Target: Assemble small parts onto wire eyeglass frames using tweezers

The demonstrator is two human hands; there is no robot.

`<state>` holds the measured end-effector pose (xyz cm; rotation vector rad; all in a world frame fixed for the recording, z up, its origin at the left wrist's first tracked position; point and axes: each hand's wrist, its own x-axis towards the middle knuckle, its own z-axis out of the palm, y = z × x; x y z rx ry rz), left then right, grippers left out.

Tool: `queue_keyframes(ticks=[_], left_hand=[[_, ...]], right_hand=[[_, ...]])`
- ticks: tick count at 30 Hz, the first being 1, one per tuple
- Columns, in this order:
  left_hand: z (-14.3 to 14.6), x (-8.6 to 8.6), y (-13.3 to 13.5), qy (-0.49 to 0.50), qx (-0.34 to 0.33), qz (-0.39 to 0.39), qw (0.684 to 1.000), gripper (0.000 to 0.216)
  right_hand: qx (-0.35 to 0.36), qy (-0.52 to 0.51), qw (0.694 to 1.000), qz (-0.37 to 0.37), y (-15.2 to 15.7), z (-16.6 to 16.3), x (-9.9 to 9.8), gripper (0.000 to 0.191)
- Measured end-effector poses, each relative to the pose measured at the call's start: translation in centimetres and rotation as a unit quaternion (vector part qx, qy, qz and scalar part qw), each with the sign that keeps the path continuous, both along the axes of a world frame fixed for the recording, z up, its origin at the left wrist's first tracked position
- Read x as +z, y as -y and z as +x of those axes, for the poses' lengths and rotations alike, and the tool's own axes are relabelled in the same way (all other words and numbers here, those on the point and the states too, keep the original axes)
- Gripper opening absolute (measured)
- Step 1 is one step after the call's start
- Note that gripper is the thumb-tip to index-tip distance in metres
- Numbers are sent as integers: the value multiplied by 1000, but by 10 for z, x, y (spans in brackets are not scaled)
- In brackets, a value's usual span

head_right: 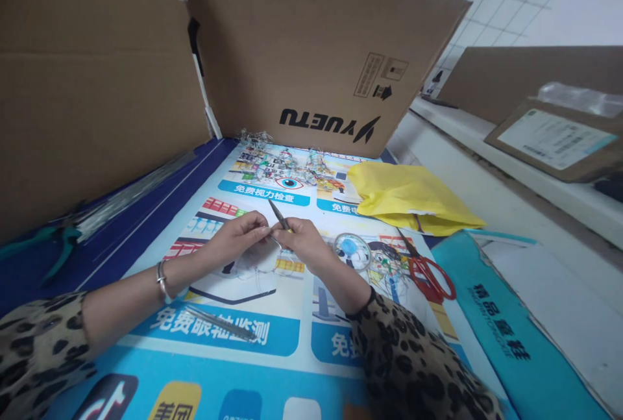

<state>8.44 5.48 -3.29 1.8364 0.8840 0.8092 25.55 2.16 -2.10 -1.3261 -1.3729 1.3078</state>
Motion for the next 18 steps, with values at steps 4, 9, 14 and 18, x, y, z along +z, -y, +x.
queue_keyframes(ticks=[4, 9, 14, 18], left_hand=[[0, 2, 0, -18, 23, 18, 999, 16], [1, 0, 2, 11, 45, 1, 999, 14], [2, 1, 6, 26, 51, -20, 998, 14], [3, 5, 8, 24, 58, 1, 998, 14]], right_hand=[[-8, 3, 1000, -6, 0, -1, 1, 21], [-19, -23, 1000, -2, 1, -4, 1, 21], [-40, -6, 999, 16, 2, -9, -1, 19], [-50, 14, 998, 28, 1, -10, -6, 19]])
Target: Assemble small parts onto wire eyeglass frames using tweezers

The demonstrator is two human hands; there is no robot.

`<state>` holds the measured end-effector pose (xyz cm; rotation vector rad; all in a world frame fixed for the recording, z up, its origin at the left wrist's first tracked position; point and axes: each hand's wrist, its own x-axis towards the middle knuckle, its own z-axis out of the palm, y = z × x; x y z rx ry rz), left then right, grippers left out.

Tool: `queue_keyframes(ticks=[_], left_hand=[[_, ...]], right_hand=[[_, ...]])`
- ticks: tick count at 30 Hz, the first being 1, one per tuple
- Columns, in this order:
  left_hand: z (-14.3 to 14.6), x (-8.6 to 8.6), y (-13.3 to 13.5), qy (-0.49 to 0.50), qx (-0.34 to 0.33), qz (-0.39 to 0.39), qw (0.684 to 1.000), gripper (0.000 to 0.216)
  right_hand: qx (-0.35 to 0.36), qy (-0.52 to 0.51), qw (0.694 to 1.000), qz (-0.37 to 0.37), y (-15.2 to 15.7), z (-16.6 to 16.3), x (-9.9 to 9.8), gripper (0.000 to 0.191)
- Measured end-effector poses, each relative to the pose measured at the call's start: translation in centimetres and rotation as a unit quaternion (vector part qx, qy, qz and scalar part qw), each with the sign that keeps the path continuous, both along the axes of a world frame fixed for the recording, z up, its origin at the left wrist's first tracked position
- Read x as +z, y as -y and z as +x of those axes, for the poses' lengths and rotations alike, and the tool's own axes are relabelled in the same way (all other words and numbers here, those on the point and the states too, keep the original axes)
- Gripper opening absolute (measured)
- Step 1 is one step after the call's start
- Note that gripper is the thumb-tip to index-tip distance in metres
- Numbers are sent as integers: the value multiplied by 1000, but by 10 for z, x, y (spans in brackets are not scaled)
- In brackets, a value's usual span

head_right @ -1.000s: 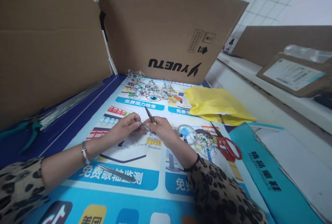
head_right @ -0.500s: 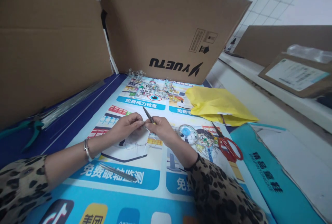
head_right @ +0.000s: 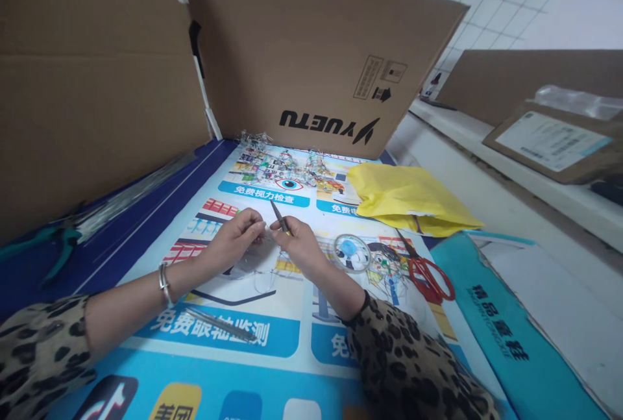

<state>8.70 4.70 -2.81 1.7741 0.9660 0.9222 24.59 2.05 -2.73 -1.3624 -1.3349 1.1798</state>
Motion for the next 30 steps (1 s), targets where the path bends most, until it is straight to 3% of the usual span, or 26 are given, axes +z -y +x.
queue_keyframes(ticks=[5, 14, 30], left_hand=[[-1, 1, -1, -1, 10, 47, 999, 15], [-1, -1, 0, 2, -12, 47, 999, 16], [-2, -3, 2, -16, -39, 117, 992, 11]], right_hand=[[-3, -19, 1000, -12, -1, 1, 1, 20], [2, -43, 999, -29, -2, 0, 5, 16], [17, -56, 997, -49, -3, 1, 7, 16]])
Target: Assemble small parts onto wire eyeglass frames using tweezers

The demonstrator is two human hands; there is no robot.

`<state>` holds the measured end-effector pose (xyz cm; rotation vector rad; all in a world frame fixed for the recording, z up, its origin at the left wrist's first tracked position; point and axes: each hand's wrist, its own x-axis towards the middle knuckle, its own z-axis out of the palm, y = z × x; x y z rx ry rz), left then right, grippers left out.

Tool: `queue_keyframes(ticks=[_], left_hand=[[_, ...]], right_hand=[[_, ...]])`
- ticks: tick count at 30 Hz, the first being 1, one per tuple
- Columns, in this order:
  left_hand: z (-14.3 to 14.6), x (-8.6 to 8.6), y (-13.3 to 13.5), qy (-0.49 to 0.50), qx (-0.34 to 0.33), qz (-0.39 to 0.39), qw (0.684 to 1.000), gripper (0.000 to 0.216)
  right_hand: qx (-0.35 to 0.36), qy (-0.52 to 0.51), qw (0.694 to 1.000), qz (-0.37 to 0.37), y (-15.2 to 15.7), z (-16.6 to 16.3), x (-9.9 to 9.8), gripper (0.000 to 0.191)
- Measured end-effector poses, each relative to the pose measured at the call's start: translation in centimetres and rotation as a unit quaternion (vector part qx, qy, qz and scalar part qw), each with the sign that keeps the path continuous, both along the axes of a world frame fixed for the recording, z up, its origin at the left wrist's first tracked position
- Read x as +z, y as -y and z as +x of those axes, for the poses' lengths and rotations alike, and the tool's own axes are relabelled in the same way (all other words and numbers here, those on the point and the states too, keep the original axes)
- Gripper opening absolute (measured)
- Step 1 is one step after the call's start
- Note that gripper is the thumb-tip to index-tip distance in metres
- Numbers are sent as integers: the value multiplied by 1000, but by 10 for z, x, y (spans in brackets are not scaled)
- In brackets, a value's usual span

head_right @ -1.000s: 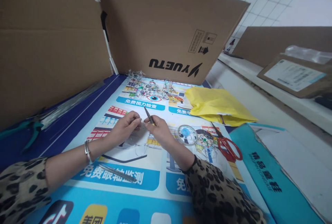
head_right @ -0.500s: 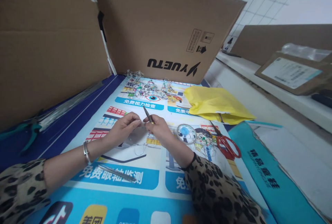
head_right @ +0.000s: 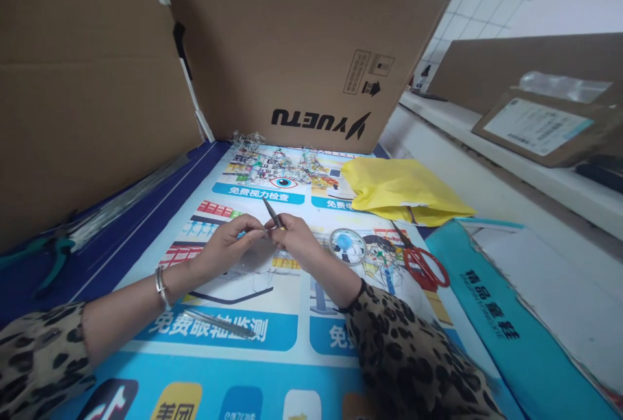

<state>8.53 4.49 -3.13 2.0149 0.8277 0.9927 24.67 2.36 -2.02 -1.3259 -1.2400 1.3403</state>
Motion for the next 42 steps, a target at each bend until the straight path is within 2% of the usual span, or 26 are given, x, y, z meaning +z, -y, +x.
queue_keyframes(ticks=[11, 18, 22, 27, 36, 42], left_hand=[[0, -2, -1, -3, 17, 140, 990, 6], [-3, -4, -6, -46, -39, 253, 965, 9], [-5, -4, -8, -75, -63, 278, 956, 14], [-5, -4, -8, -71, -61, 248, 964, 15], [-5, -4, -3, -49, 3, 97, 994, 12], [-6, 2, -3, -17, -26, 14, 999, 18]], right_hand=[[15, -18, 999, -30, -1, -4, -1, 18], [23, -30, 999, -32, 2, -7, 2, 12], [28, -30, 999, -29, 3, -7, 2, 12], [23, -29, 999, -35, 3, -7, 4, 12], [15, -9, 999, -35, 3, -6, 3, 15], [25, -8, 999, -32, 2, -5, 3, 16]])
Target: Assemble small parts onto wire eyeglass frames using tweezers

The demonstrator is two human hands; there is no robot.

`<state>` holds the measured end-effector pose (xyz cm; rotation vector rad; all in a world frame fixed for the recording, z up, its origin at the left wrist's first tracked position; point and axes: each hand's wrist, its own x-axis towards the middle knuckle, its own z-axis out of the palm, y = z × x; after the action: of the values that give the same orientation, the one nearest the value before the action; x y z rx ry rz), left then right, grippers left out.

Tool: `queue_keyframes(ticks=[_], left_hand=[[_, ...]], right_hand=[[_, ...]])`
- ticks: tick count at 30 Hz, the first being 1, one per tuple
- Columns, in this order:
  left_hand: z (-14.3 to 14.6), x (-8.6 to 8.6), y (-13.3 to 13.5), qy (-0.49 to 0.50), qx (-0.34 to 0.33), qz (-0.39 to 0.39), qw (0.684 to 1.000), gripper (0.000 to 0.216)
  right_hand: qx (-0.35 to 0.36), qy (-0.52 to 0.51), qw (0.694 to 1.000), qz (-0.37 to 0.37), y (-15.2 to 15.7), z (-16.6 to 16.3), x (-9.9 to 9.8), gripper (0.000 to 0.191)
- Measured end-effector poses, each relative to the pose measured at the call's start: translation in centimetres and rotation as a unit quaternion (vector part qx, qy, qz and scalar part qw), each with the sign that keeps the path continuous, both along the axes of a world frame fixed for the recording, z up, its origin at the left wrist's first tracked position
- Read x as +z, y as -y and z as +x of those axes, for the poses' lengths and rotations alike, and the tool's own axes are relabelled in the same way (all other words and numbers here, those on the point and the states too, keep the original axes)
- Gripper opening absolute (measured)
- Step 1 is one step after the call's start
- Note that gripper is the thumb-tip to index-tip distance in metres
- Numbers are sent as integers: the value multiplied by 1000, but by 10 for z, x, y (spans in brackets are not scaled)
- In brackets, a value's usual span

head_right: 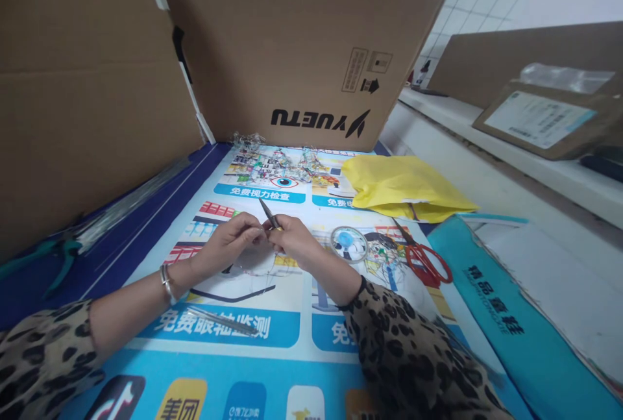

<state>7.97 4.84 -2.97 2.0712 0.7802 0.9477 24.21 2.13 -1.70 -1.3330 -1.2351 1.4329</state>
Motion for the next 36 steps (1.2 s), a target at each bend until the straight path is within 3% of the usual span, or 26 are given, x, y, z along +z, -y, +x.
queue_keyframes(ticks=[16, 25, 29, 31, 34, 36], left_hand=[[1, 3, 2, 39, -102, -100, 989, 17], [0, 1, 2, 53, -58, -99, 992, 18], [0, 0, 0, 88, -18, -136, 987, 17], [0, 1, -2, 100, -5, -152, 983, 18], [-2, 2, -5, 116, 12, -161, 980, 20], [-3, 1, -7, 126, 18, -161, 979, 21]], right_hand=[[91, -42, 995, -13, -10, 7, 4, 19], [73, -29, 997, -4, -11, 10, 0, 14], [32, 36, 996, 73, -5, 14, -2, 19], [6, 159, 976, 147, -2, 18, -4, 16], [-1, 364, 901, 236, 2, 26, -9, 12], [25, 428, 864, 264, 6, 31, -13, 13]])
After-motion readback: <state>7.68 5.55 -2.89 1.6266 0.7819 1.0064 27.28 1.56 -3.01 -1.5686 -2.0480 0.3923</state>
